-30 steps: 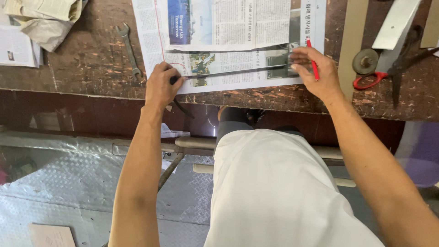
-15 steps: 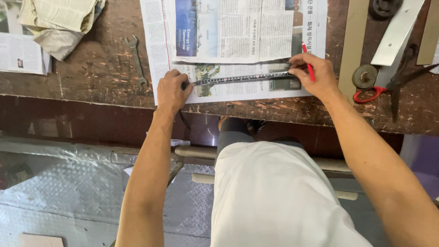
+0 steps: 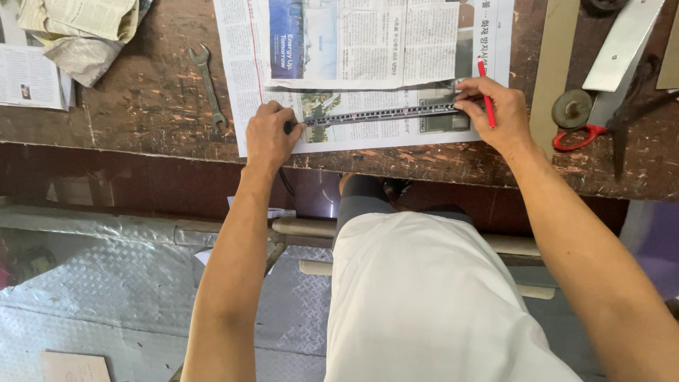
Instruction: The person spreads a sheet of newspaper flat on a workbench and smooths it out. They use a long straightedge and a red pencil to draw straight guide lines across the newspaper, repositioning the straightedge repeatedly, and briefly use a tape measure while marking the paper.
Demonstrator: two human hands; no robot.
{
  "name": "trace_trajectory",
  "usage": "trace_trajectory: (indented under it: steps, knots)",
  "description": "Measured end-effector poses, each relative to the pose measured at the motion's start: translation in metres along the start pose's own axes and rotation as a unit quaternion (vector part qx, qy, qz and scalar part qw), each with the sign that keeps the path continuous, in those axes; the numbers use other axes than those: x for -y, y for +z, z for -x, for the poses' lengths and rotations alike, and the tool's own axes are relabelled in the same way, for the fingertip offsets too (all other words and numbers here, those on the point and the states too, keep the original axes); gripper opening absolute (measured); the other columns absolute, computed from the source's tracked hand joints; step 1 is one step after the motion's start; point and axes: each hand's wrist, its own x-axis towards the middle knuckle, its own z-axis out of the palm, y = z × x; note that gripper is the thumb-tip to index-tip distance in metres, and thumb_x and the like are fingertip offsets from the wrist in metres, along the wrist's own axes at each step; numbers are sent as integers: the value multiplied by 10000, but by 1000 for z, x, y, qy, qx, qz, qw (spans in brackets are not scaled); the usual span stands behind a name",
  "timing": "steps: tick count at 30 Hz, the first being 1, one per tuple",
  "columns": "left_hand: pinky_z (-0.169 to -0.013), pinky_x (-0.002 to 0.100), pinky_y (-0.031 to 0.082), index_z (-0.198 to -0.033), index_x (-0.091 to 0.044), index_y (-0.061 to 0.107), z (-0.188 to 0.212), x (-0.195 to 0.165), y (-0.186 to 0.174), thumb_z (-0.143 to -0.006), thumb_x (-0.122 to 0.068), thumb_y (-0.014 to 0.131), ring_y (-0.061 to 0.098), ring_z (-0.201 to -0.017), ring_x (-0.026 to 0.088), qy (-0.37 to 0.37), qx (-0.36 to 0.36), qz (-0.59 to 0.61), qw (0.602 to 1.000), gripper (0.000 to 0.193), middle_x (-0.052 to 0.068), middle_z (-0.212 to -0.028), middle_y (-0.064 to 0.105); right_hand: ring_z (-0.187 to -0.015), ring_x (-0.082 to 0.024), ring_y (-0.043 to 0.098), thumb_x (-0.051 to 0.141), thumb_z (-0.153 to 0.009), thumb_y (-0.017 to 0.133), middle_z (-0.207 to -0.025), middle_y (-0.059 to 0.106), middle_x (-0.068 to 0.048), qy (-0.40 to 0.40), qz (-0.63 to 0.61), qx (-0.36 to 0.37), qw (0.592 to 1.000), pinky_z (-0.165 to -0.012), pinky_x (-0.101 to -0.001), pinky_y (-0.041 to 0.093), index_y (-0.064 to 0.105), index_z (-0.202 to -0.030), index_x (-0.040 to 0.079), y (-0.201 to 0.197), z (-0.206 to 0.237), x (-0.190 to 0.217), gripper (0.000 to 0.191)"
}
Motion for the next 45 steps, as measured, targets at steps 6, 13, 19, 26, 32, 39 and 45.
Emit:
trace_trajectory:
  steps: [6, 13, 19, 26, 32, 39, 45]
  knots:
    - [-766, 458, 527, -797, -60, 732, -1, 4, 2, -800, -197, 866, 646, -904, 312, 13, 8, -8, 1000, 192, 93, -885, 657, -1022, -190, 754, -7, -971, 764, -1063, 771, -112, 9, 8, 2, 1000, -906, -309, 594, 705, -1226, 36, 3, 2, -1, 265]
    - [-769, 453, 526, -817, -60, 729, -2, 6, 4, -803, -213, 860, 642, -894, 302, 3, 22, -11, 1000, 201, 94, -883, 656, -1045, -198, 748, -13, -973, 776, -1099, 766, -123, -11, 31, -4, 999, -920, -327, 586, 703, -1229, 18, 6, 4, -3, 268]
    - [-741, 473, 507, -835, -67, 729, -1, 9, 1, -793, -211, 845, 625, -905, 321, 26, 5, -16, 1000, 189, 102, -884, 633, -1103, -198, 726, 64, -1060, 687, -1167, 748, -112, 30, -8, -27, 999, -976, -327, 584, 654, -1353, 49, 17, 4, 6, 295]
    - [-751, 478, 502, -860, -78, 724, 1, 12, 3, -812, -217, 832, 620, -930, 322, 16, 8, -6, 1000, 183, 92, -891, 619, -1100, -232, 622, 233, -1173, 439, -1154, 655, -168, 104, -37, 55, 992, -1010, -360, 538, 684, -1420, 86, 58, 25, 45, 378]
    - [-752, 479, 500, -854, -83, 720, 1, 15, 6, -810, -220, 832, 621, -941, 314, 22, 3, -11, 1000, 182, 88, -892, 617, -1117, -196, 678, 133, -1039, 606, -1218, 707, -110, 94, -152, 106, 978, -902, -312, 584, 629, -1319, 47, 93, 23, 64, 294]
    - [-766, 469, 502, -848, -83, 707, 3, 19, 10, -826, -218, 826, 626, -959, 301, 27, 2, -8, 1000, 181, 79, -907, 619, -1024, -188, 722, 70, -1020, 705, -1167, 742, -122, 4, -54, 47, 997, -874, -285, 575, 721, -1220, 38, 91, 18, 64, 203]
    - [-766, 464, 503, -859, -80, 709, 3, 18, 11, -828, -221, 827, 626, -954, 294, 26, -2, -16, 1000, 186, 77, -912, 620, -976, -208, 717, 72, -1012, 720, -1140, 746, -130, -2, -25, 44, 999, -850, -300, 574, 737, -1245, 54, 96, 14, 64, 235]
